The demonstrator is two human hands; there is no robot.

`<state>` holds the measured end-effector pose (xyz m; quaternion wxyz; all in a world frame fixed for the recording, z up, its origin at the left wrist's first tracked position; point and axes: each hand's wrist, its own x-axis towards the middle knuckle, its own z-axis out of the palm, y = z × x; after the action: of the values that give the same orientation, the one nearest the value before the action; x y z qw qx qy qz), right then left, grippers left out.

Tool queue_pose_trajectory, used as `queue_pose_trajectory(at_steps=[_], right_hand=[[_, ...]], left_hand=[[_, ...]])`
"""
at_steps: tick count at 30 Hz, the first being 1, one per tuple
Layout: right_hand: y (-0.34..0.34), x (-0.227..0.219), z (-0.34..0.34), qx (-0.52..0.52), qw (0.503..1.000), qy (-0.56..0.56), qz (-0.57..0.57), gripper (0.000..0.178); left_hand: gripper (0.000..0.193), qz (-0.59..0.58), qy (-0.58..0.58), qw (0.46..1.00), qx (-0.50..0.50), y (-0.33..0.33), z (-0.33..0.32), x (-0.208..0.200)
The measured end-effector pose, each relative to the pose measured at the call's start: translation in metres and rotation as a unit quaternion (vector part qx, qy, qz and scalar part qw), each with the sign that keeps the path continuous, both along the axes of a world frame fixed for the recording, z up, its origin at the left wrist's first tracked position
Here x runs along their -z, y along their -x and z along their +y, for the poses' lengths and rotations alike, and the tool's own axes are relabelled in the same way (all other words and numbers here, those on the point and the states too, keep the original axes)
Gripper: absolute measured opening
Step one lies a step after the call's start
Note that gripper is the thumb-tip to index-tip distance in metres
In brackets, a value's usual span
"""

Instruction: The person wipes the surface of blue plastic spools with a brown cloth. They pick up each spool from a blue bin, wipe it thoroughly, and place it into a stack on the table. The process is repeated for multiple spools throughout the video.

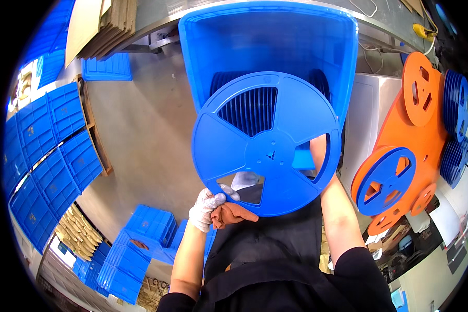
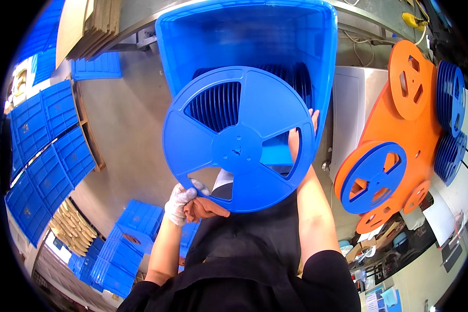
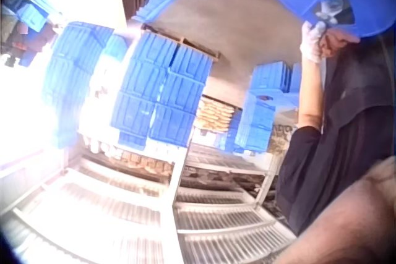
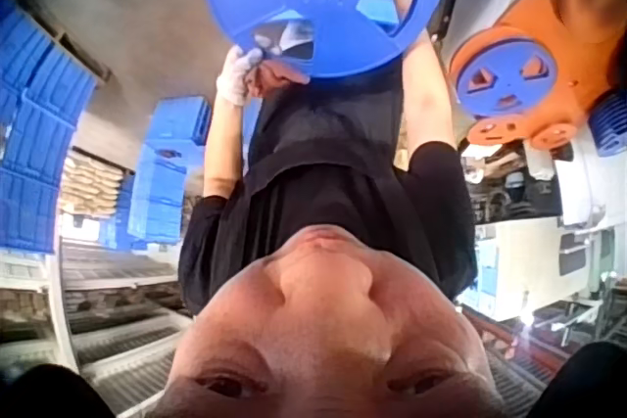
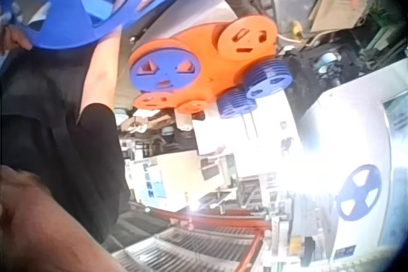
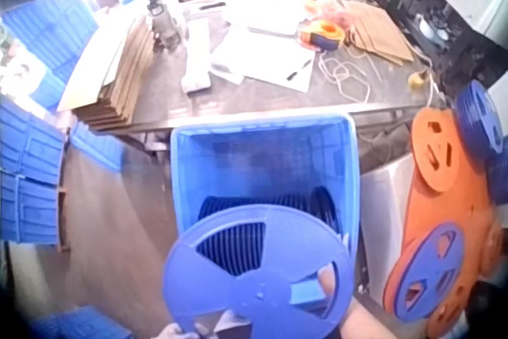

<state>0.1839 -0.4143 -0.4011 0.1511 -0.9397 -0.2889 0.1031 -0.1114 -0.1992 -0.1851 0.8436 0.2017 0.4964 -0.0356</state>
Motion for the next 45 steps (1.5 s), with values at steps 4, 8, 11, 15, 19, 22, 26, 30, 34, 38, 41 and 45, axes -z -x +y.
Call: queue_pose_trajectory(at_steps=[4, 8, 11, 15, 19, 22, 26, 30, 34, 38, 41, 45], right_hand=[[-0.002, 0.009, 0.005, 0.005, 1.000, 0.009, -0.004, 0.049], [-0.002, 0.023, 0.005, 0.011, 1.000, 0.016, -0.009, 0.048], [-0.003, 0.030, 0.006, 0.014, 1.000, 0.018, -0.007, 0.047], [0.007, 0.029, 0.007, 0.014, 1.000, 0.014, -0.001, 0.046], [0.040, 0.014, 0.007, 0.004, 0.999, 0.009, 0.034, 0.045], [0.060, 0.015, 0.013, -0.002, 0.998, 0.024, 0.063, 0.044], [0.062, 0.040, 0.023, 0.015, 0.995, 0.077, 0.068, 0.042], [0.066, 0.060, 0.024, 0.024, 0.990, 0.125, 0.058, 0.041], [0.071, 0.067, 0.024, 0.026, 0.991, 0.133, -0.004, 0.035], [0.074, 0.090, 0.011, 0.020, 0.991, 0.131, -0.003, 0.035], [0.067, 0.073, 0.015, 0.029, 0.994, 0.097, 0.033, 0.039], [0.062, 0.044, 0.027, 0.042, 0.994, 0.037, 0.089, 0.045]], left_hand=[[0.032, -0.003, 0.010, 1.000, 0.005, -0.002, 0.002, 0.008], [0.030, -0.017, 0.016, 1.000, 0.015, -0.008, 0.007, 0.014], [0.028, -0.023, 0.022, 1.000, -0.004, -0.011, 0.005, 0.019], [0.027, -0.024, 0.031, 0.999, -0.007, -0.016, 0.004, 0.026], [0.027, -0.033, 0.036, 0.999, -0.005, -0.020, 0.002, 0.034], [0.027, -0.010, 0.033, 0.999, -0.022, -0.032, -0.001, 0.032], [0.027, 0.001, 0.007, 1.000, 0.004, -0.039, -0.003, 0.042], [0.027, 0.006, 0.006, 1.000, 0.001, -0.050, -0.004, 0.042], [0.026, 0.025, 0.002, 1.000, 0.006, -0.048, -0.008, 0.050], [0.027, 0.037, 0.002, 0.999, 0.012, -0.054, -0.008, 0.051], [0.028, 0.023, 0.016, 1.000, 0.009, -0.060, -0.008, 0.054], [0.029, 0.012, 0.009, 1.000, 0.001, -0.067, -0.010, 0.052]])
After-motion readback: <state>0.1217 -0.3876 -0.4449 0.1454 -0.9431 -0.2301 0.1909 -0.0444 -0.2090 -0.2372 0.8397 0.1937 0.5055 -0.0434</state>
